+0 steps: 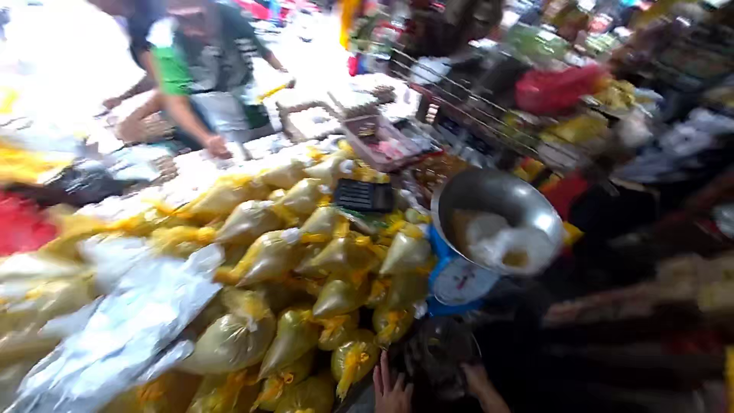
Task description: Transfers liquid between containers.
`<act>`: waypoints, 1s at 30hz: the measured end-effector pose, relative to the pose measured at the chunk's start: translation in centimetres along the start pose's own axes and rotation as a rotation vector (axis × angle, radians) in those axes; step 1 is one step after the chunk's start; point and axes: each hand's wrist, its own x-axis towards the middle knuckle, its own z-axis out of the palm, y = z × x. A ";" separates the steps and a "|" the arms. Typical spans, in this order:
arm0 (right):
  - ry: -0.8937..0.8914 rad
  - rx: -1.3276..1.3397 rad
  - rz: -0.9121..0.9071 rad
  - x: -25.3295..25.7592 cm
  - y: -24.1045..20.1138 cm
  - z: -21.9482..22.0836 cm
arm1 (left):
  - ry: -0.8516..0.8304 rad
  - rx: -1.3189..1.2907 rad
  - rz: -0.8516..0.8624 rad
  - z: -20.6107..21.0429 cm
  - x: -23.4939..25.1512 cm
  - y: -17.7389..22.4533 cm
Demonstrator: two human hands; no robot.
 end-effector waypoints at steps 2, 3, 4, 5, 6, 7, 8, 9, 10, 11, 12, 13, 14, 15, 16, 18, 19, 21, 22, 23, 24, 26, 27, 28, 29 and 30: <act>-0.071 0.093 0.065 -3.0 -1.2 -1.0 | -0.009 -0.218 0.096 -1.9 0.2 1.7; -0.084 0.126 0.078 -4.1 -1.6 -2.0 | -0.093 -0.403 0.103 -2.7 0.6 3.0; -0.076 0.154 0.084 -4.9 -1.7 -2.9 | -0.208 -0.606 0.056 -2.9 1.1 4.3; -0.063 0.173 0.080 -5.6 -1.5 -3.8 | -0.340 -0.813 -0.043 -2.7 1.9 5.6; -0.045 0.190 0.075 -6.2 -1.2 -4.4 | -0.464 -1.000 -0.158 -2.0 2.8 6.8; -0.025 0.205 0.064 -6.7 -0.6 -4.9 | -0.565 -1.138 -0.262 -0.9 3.9 7.7; -0.003 0.217 0.049 -7.2 0.0 -5.3 | -0.645 -1.237 -0.338 0.2 4.9 8.7; 0.017 0.225 0.031 -7.7 0.7 -5.5 | -0.719 -1.323 -0.377 0.9 5.7 9.9; 0.031 0.239 0.008 -8.4 1.4 -5.7 | -0.780 -1.390 -0.396 1.5 6.3 11.0; 0.055 0.250 -0.014 -9.3 2.0 -5.9 | -0.819 -1.429 -0.419 2.2 6.7 12.1; 0.093 0.270 -0.042 -10.1 2.9 -6.0 | -0.854 -1.446 -0.445 2.8 6.8 13.1; 0.140 0.292 -0.069 -10.7 3.9 -5.9 | -0.898 -1.440 -0.466 3.2 6.8 13.9; 0.184 0.303 -0.092 -11.0 5.1 -5.9 | -0.926 -1.412 -0.487 3.8 6.6 14.8; 0.218 0.299 -0.107 -11.3 6.5 -5.9 | -0.930 -1.373 -0.512 4.4 6.2 15.6; 0.233 0.275 -0.117 -11.7 7.9 -6.1 | -0.925 -1.317 -0.530 5.2 5.5 16.3; 0.195 0.188 -0.133 -12.6 11.0 -6.8 | -0.876 -1.188 -0.519 6.8 4.3 17.4; 0.158 0.182 -0.156 -13.4 12.5 -7.5 | -0.854 -1.158 -0.511 7.4 3.8 18.0; 0.119 0.265 -0.238 -15.4 16.2 -9.3 | -0.829 -1.136 -0.529 8.9 3.9 19.0; 0.122 0.323 -0.280 -16.7 18.5 -10.4 | -0.838 -1.141 -0.561 9.7 4.3 19.2; 0.141 0.386 -0.293 -18.4 20.9 -11.9 | -0.862 -1.144 -0.586 10.4 4.6 19.3; 0.186 0.452 -0.261 -20.5 23.5 -13.7 | -0.887 -1.128 -0.595 11.0 4.9 19.6; 0.391 0.637 -0.146 -24.0 29.5 -16.4 | -0.859 -1.022 -0.614 11.6 4.9 20.6; 0.522 0.714 -0.081 -25.3 32.8 -17.4 | -0.835 -0.978 -0.623 11.9 4.9 21.0; 0.637 0.749 -0.028 -26.2 36.6 -18.5 | -0.821 -0.952 -0.627 12.4 4.9 21.3; 0.726 0.739 0.032 -27.3 39.9 -19.7 | -0.819 -0.929 -0.625 12.8 4.8 21.5; 0.790 0.703 0.093 -28.5 43.0 -20.9 | -0.823 -0.910 -0.623 13.4 4.7 21.8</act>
